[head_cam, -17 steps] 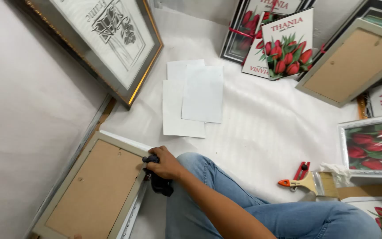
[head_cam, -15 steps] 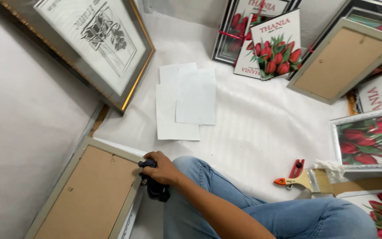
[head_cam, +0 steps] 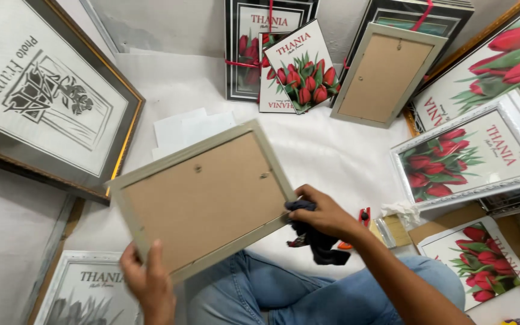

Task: Assemble picture frames by cleaning the glass with a brush and cloth before inserting the backing board.

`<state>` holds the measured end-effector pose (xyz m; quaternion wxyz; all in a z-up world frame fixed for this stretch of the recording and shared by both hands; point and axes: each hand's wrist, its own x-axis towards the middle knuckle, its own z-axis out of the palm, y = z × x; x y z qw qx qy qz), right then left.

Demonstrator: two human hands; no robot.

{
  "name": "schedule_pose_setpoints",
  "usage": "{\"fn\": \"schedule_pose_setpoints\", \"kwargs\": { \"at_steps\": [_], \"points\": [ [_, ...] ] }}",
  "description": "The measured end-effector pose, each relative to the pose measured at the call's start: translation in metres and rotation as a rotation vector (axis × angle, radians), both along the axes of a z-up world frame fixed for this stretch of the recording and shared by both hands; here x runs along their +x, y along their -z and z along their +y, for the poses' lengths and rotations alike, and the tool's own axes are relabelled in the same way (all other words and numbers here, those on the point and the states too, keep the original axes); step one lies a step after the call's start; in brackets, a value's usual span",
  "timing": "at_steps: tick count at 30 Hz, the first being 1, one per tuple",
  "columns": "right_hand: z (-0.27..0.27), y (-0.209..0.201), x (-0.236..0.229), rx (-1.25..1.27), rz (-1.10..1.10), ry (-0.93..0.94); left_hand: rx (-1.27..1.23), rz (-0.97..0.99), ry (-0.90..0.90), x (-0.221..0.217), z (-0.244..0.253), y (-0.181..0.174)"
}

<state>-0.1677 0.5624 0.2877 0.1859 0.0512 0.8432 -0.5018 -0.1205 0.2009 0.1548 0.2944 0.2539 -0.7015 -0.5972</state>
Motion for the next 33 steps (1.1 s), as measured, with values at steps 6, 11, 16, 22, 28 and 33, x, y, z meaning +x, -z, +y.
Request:
{"fn": "schedule_pose_setpoints", "kwargs": {
  "at_steps": [6, 11, 16, 22, 28, 33],
  "points": [
    [0.114, 0.078, -0.027, 0.265, -0.114, 0.168, 0.051, -0.344, 0.208, -0.108, 0.137, 0.019],
    [0.154, 0.162, -0.035, 0.384, -0.287, 0.224, -0.009, -0.54, 0.343, -0.15, 0.154, 0.113],
    [0.15, 0.178, -0.05, 0.618, -0.455, -0.111, -0.152, -0.609, 0.42, -0.158, 0.151, 0.144],
    [0.145, 0.163, -0.051, 0.64, -0.51, -0.177, -0.141, -0.673, 0.496, -0.152, 0.161, 0.107],
    [0.156, 0.197, -0.05, 0.632, -0.513, -0.158, -0.275, -0.794, 0.536, -0.153, 0.148, 0.137],
    [0.157, 0.2, -0.049, 0.645, -0.534, -0.089, -0.349, -0.859, 0.616, -0.15, 0.15, 0.12]
  ]
}}
